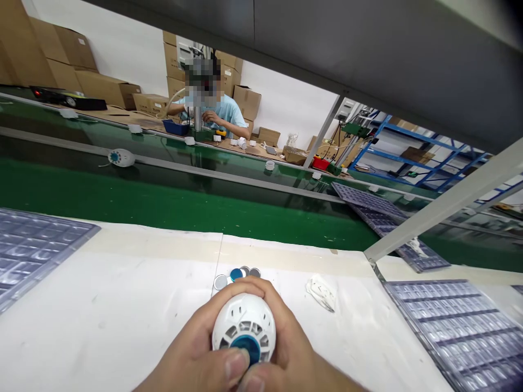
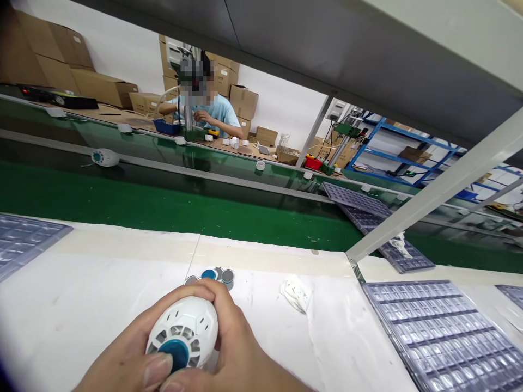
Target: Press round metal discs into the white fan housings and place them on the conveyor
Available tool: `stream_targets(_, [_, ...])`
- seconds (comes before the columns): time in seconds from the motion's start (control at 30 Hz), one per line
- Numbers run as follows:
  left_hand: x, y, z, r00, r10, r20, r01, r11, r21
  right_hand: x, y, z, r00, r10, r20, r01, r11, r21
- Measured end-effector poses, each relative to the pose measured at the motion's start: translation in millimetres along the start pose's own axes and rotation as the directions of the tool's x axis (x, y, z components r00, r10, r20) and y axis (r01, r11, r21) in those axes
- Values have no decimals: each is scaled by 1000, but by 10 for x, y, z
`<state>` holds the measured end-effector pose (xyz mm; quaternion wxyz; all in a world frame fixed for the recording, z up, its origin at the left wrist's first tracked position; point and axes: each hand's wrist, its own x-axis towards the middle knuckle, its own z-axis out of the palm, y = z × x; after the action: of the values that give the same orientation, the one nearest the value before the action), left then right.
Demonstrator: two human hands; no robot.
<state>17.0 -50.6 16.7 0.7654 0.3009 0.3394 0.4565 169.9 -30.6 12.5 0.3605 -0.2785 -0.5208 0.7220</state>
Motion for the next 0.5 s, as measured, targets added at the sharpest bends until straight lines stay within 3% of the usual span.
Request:
stream_targets(0.2, [55,-46,-28,997,69,-20,-68,995,67,25,237,-17,988,-62,-143,33,979,-201])
stream_targets(0.3, [73,-14,-48,994,84,-69,-81,996,40,66,82,-127,996,-58,-63,38,958,-285])
stream_targets(0.37, [118,50,-110,975,99,-200,-105,994,-21,88,-104,-278,999,-47,-14,39,936,-350])
stream_targets(0.43, [204,140,-211,925,145,-351,-183,980,-76,97,-256,-430,998,-34,-60,-2,859,-512])
stream_targets(0.5, [315,233,-321,855,212,-473,-292,951,-101,104,-308,-507,991,7,-132,-103,662,-742])
